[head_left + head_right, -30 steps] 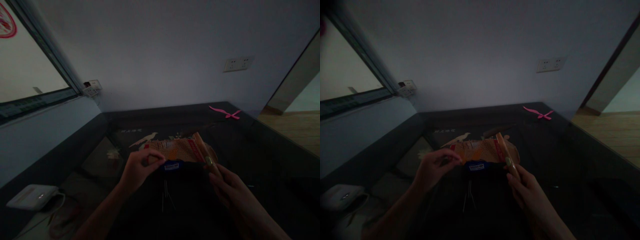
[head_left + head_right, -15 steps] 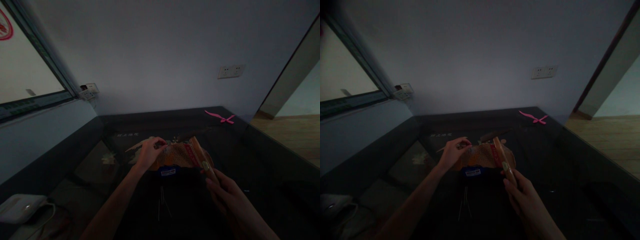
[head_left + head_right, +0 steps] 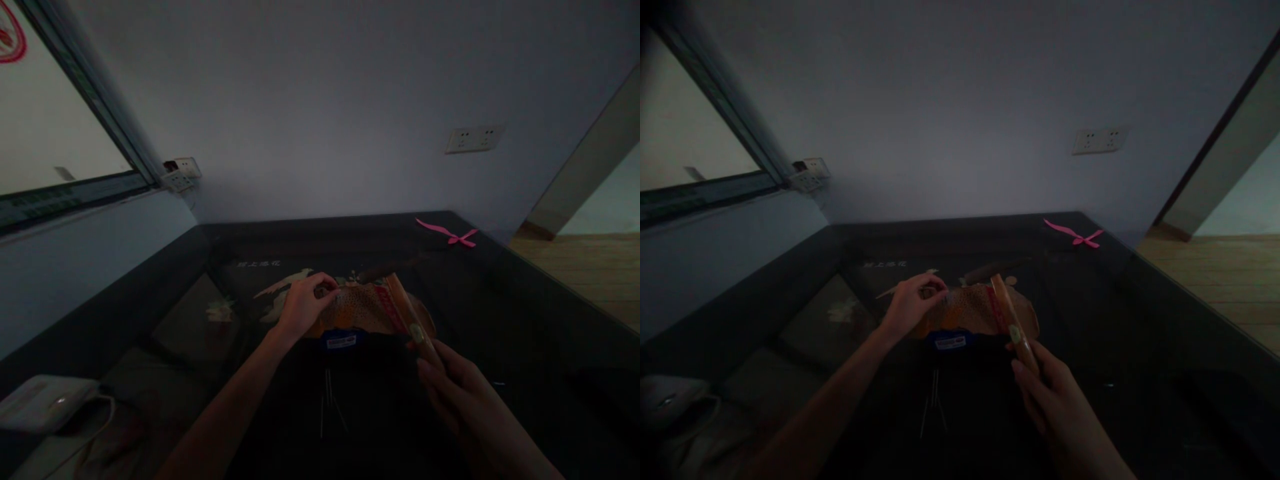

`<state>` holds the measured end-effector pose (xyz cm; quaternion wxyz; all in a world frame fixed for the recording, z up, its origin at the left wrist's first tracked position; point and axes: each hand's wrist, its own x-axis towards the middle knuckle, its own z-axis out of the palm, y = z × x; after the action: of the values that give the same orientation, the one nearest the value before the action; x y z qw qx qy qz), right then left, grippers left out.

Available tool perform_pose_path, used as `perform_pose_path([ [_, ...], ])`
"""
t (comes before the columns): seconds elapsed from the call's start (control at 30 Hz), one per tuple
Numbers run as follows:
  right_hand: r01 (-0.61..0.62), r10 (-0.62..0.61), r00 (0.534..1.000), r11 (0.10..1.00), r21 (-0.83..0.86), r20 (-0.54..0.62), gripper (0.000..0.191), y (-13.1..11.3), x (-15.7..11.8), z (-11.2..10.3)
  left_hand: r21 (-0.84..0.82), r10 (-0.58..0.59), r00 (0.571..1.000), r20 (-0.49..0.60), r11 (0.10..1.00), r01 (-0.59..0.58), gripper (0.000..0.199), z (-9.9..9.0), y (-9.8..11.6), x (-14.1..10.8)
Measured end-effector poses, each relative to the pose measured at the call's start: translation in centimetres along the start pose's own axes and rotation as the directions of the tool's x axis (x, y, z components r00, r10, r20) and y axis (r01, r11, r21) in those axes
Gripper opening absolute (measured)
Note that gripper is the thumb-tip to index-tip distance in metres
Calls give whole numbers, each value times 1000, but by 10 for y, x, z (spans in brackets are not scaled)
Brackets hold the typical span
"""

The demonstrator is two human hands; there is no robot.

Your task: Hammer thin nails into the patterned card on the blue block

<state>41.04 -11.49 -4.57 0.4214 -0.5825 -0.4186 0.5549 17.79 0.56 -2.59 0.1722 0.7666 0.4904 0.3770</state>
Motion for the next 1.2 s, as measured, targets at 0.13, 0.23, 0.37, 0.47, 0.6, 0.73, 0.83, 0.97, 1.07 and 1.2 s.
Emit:
perform_pose_path([
  [0.13,-2,3,999,1000,22,-34,52,-4,-1,4,-8,1,1000,-5,1000,-1,2,2,-3,-1],
  [0.23,28,-27,999,999,18,-40,48,-6,-2,6,-40,-6,1000,-1,999,6,2,5,-7,-1],
  [0.37,93,-98,994,991,-91,-49,38,-11,-2,2,-119,-27,999,24,992,30,2,7,-10,-2],
  [0.47,199,-211,977,940,-279,-14,30,-25,4,-9,-143,-42,998,49,989,48,2,7,-8,-2],
  [0.6,399,-416,904,740,-541,97,21,-54,12,-23,-111,-33,998,51,993,38,2,9,-11,-1],
  [0.73,502,-482,841,529,-684,244,20,-73,11,-22,-103,-29,998,50,994,34,3,12,-18,-1],
  [0.83,517,-467,832,456,-725,300,23,-76,9,-17,-119,-37,998,56,992,43,3,12,-20,-1],
  [0.97,505,-429,836,355,-787,343,24,-76,10,-17,-95,-95,993,64,990,101,5,11,-19,-2],
  [1.07,497,-453,828,325,-804,329,23,-79,11,-20,-97,-85,994,65,991,91,4,11,-19,-1],
  [1.2,490,-481,826,355,-796,294,23,-81,10,-19,-106,-58,997,54,992,63,3,12,-20,-1],
])
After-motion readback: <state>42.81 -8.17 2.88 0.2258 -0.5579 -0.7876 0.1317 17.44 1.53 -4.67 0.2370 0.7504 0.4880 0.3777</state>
